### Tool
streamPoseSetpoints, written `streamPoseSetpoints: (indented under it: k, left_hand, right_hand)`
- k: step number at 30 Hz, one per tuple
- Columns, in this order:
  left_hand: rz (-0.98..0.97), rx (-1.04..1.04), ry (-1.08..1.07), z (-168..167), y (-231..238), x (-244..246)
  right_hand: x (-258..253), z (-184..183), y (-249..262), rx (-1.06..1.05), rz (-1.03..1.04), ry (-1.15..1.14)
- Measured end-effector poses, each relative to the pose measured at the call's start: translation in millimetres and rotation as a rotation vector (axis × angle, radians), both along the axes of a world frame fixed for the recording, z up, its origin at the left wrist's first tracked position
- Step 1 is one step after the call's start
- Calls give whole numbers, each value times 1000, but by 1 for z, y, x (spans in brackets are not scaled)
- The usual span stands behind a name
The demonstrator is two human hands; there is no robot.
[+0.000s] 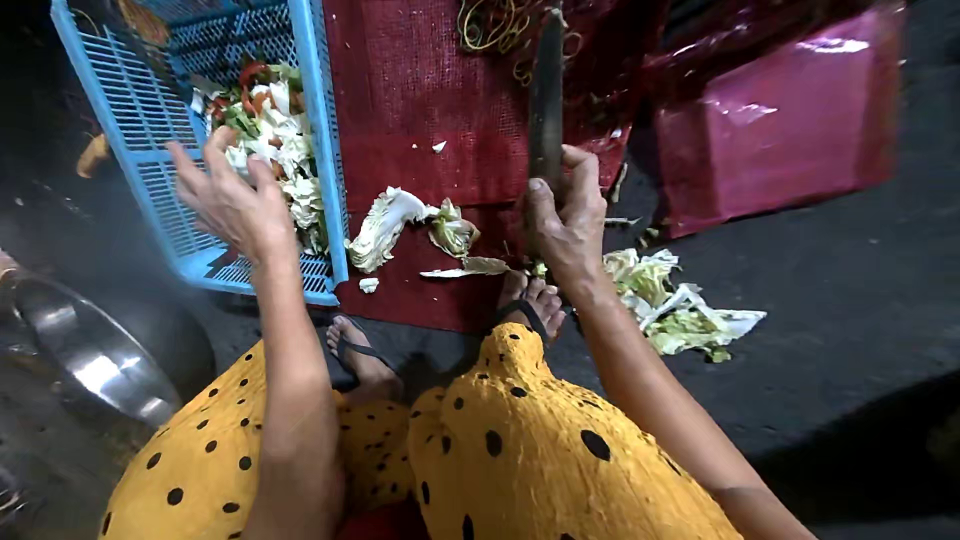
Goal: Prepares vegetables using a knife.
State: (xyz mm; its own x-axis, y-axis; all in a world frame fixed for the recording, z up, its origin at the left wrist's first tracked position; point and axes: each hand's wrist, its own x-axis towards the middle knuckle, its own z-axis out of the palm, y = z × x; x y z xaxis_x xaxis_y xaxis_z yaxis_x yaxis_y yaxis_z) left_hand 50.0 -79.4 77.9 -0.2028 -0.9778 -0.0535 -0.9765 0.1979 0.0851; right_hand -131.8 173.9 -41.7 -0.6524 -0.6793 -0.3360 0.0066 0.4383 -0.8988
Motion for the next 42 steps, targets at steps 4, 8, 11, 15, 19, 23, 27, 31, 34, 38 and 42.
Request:
streamPoseSetpoints:
  k: [4, 8, 11, 15, 19, 23, 27, 31, 34, 38, 42]
  left_hand:
    - [-396, 221, 116, -38, 55, -30]
    - [-534, 208, -103, -75, 80, -36]
    - [-598, 243, -9, -87, 91, -32]
    - [-377, 397, -18, -107, 86, -15]
    - [-244, 604, 20, -108, 86, 6]
    - [-204, 773, 178, -83, 81, -1]
    - [-178, 982, 585, -37, 69, -27]
    - [-294, 1083, 756, 15, 80, -65]
    - [-467, 1087, 681, 30, 110, -82]
    - [-775, 896, 534, 20, 162, -107]
    - [-913, 760, 448, 9, 183, -106]
  right_hand:
    - [-1, 8, -10, -7, 66, -8]
    - [-8, 17, -1, -29, 77, -31]
    - [-7, 18, 16, -7, 40, -58]
    - [-5, 23, 26, -27, 10, -126]
    - [-1, 29, 30, 7, 32, -153]
    - [1, 40, 27, 33, 43, -180]
    - [-4, 72, 30, 95, 62, -82]
    - [-7, 106, 42, 154, 28, 284]
    - [-2, 126, 58, 202, -89, 527]
    - [16, 150, 89, 244, -151, 690]
    - [37, 149, 108, 279, -134, 709]
